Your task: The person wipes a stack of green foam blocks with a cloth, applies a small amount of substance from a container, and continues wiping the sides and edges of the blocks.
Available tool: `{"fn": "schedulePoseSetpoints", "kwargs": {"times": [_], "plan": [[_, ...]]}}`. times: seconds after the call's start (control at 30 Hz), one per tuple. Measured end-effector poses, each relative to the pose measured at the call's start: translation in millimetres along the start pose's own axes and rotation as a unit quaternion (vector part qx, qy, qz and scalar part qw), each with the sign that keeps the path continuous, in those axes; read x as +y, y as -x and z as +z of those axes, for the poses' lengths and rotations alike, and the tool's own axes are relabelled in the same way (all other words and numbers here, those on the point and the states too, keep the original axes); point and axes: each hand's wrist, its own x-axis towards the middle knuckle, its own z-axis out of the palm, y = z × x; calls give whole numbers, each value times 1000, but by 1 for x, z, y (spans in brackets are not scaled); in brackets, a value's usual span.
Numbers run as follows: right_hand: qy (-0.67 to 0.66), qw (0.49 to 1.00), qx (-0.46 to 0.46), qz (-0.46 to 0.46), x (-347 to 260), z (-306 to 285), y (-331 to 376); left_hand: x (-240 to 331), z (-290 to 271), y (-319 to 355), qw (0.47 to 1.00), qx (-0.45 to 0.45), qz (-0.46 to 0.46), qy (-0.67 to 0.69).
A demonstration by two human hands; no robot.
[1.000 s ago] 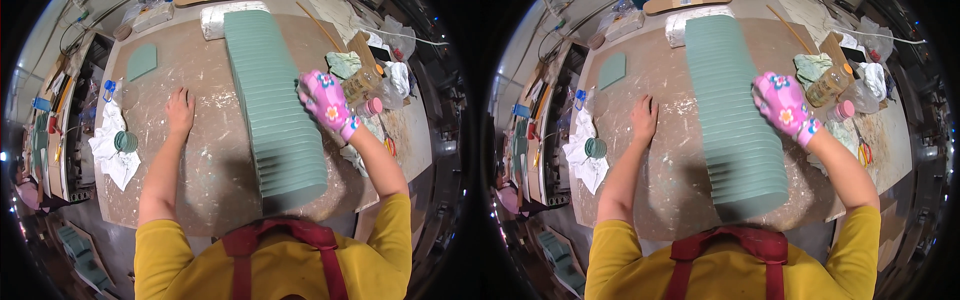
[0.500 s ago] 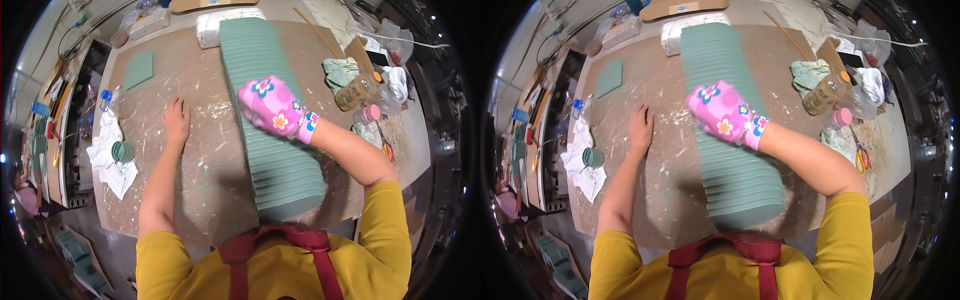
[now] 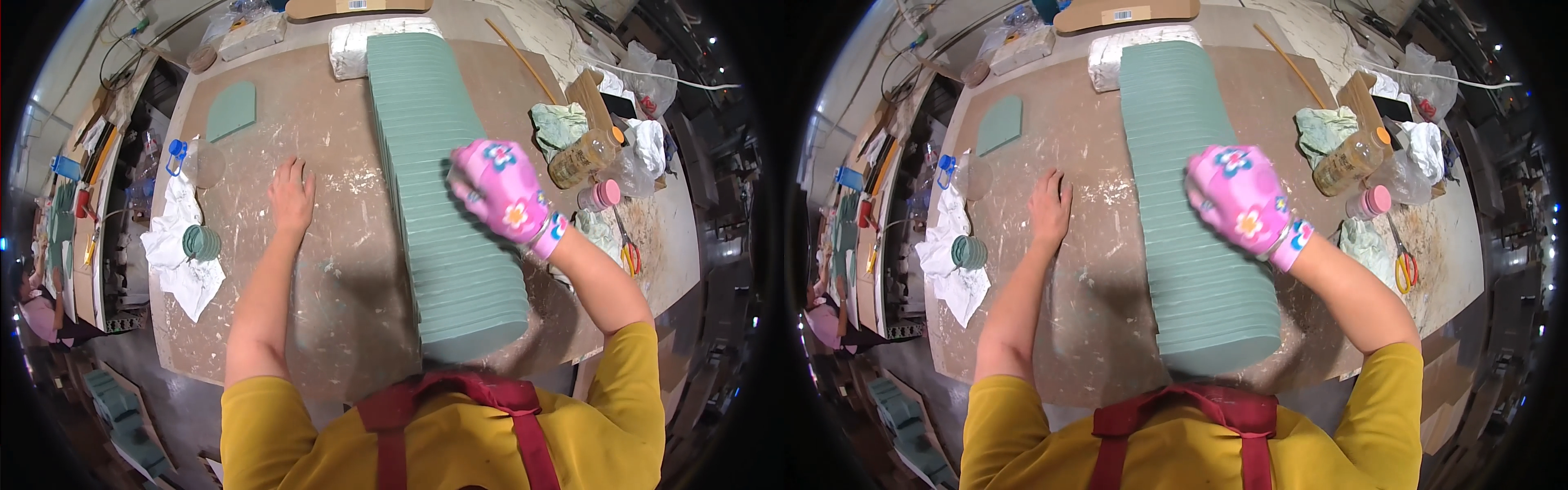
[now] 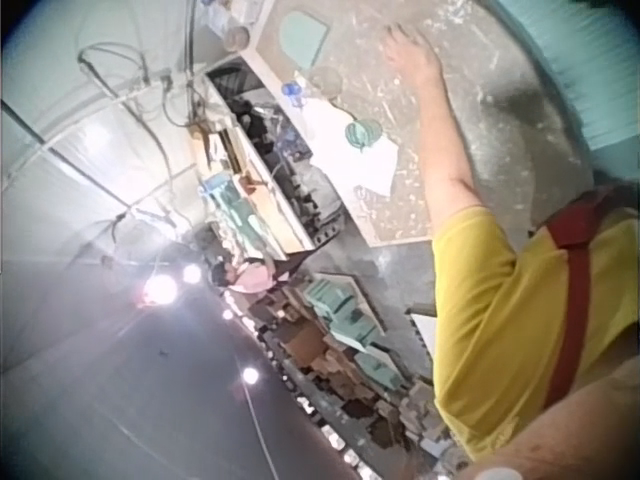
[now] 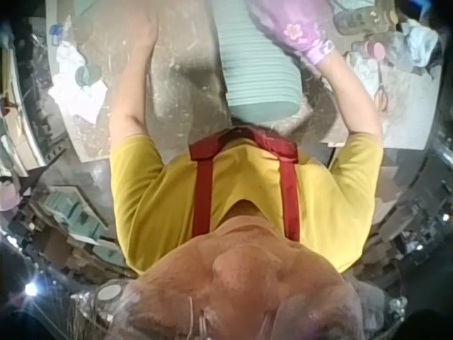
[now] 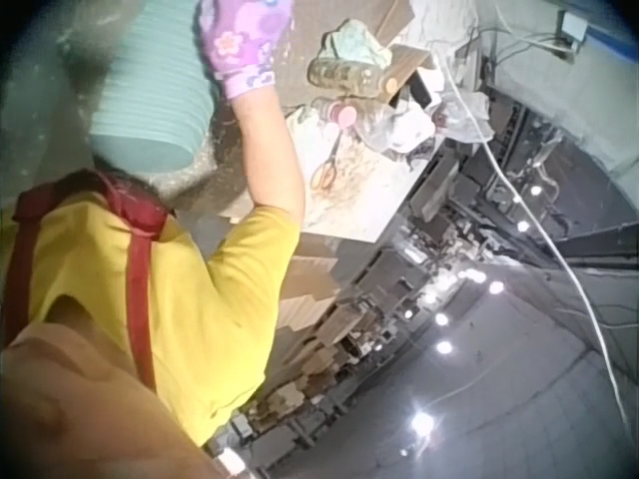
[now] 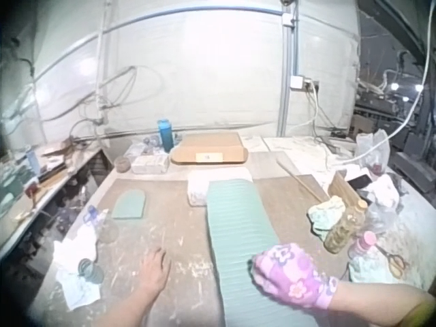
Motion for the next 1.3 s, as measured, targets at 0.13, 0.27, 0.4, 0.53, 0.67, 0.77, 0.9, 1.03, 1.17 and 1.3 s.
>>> {"fn": "schedulePoseSetpoints", "kwargs": {"times": [0.13, 0.27, 0.4, 0.53, 0.67, 0.77, 0.9, 1.03, 1.17, 1.3], "plan": [[21, 990, -58, 125, 55, 2, 10, 8, 0, -3, 1000, 2, 2, 8], [-15, 995, -72, -60, 5, 11, -8, 4, -3, 1, 1000, -3, -3, -7], [-347, 875, -215, 260, 30, 28, -32, 4, 1, 1, 1000, 10, 10, 6], [-21, 997, -34, -65, 31, 47, -58, 2, 0, 0, 1000, 8, 2, -2], [-9, 995, -87, -54, 47, 64, -77, 9, -1, -1, 1000, 3, 5, 14], [19, 996, -74, -38, 59, 61, -89, 7, 5, -2, 1000, 13, 10, 7], [27, 996, -10, -79, 38, 72, -86, 8, 1, -2, 1000, 0, 13, 17], [59, 996, 34, -49, 38, 79, -88, 0, 3, 0, 1000, 6, 11, 21], [31, 999, 1, 31, 52, 65, -56, 9, -7, -1, 1000, 5, 6, 16], [81, 995, -4, 62, 85, 36, -44, 10, 0, -5, 1000, 15, 2, 3]]}}
